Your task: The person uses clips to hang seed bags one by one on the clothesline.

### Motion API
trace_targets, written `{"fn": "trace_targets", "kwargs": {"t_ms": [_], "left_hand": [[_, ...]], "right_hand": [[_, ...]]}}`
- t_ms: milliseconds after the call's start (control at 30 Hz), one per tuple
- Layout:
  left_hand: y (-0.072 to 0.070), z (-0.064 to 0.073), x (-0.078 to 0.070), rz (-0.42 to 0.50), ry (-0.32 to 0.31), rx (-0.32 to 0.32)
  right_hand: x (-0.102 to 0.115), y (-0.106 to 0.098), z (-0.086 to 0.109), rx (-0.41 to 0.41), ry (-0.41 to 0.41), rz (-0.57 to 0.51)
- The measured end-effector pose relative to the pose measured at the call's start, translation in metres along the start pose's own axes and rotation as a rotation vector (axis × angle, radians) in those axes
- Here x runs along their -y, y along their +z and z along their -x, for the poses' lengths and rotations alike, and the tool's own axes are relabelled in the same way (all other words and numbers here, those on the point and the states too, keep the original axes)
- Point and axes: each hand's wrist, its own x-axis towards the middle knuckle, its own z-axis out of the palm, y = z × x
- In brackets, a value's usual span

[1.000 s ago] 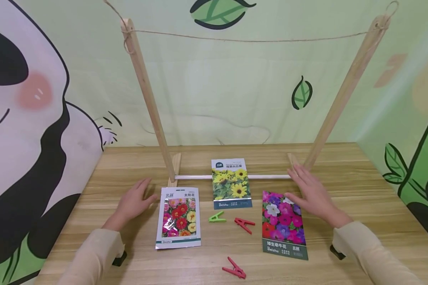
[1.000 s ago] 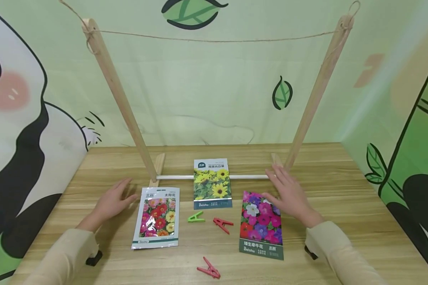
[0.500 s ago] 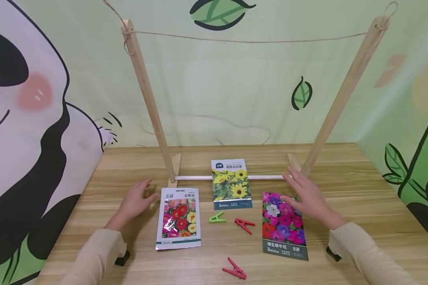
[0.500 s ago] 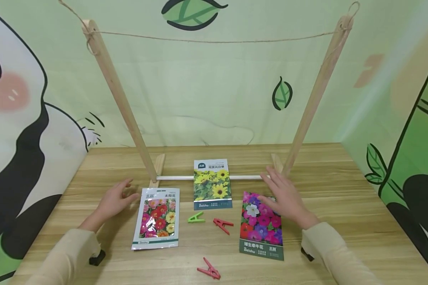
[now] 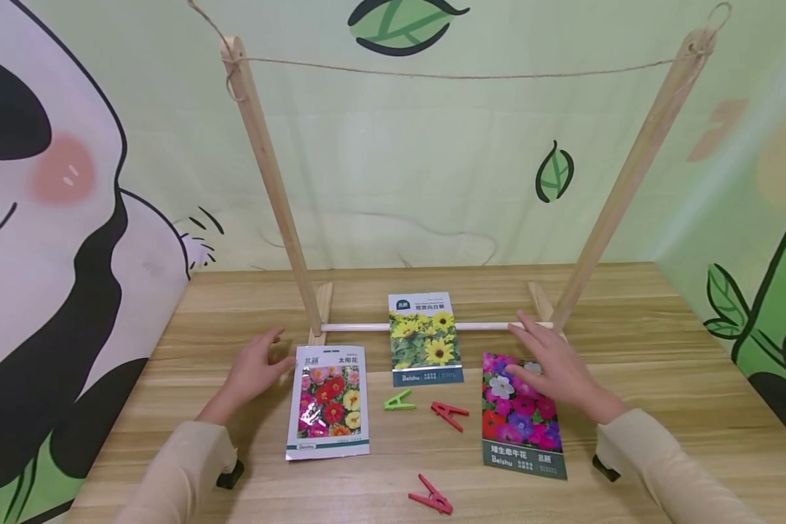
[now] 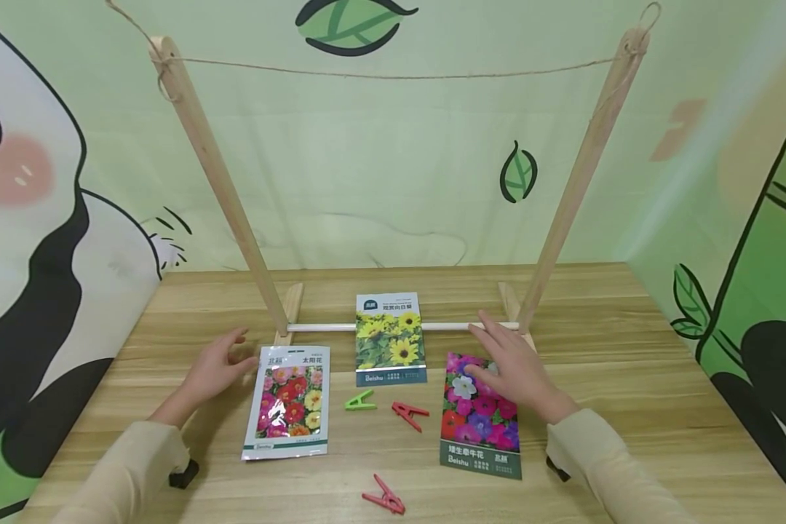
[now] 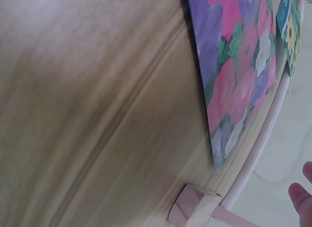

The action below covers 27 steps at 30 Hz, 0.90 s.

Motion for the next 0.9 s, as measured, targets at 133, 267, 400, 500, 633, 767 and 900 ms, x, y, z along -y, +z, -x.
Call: {"fn": "trace_targets", "kwargs": {"t_ms": [133,267,400,500,633,767,900], "left_hand": [[0.002,-0.001,0.0,0.005,0.013,-0.005],[0.004,-0.001,-0.001,0.01,0.02,-0.006],[0.005,-0.001,-0.003,0.012,-0.002,0.006],[0.006,-0.001,-0.005,0.017,-0.024,0.021],[0.007,-0.001,-0.008,0.024,-0.041,0.031],[0.01,-0.002,-0.009,0.032,-0.05,0.035],[0.012,-0.003,-0.009,0.035,-0.038,0.024]], "right_hand": [[0.003,0.001,0.0,0.025,0.012,-0.02],[0.005,0.003,-0.001,0.032,-0.003,-0.03],[0.008,0.004,-0.003,0.027,-0.026,-0.032],[0.01,0.005,-0.003,0.031,-0.033,-0.032],[0.013,0.006,-0.004,0.038,-0.035,-0.038],[0.016,0.007,-0.005,0.021,-0.064,-0.049],[0.018,0.009,-0.006,-0.005,-0.101,-0.055]]}}
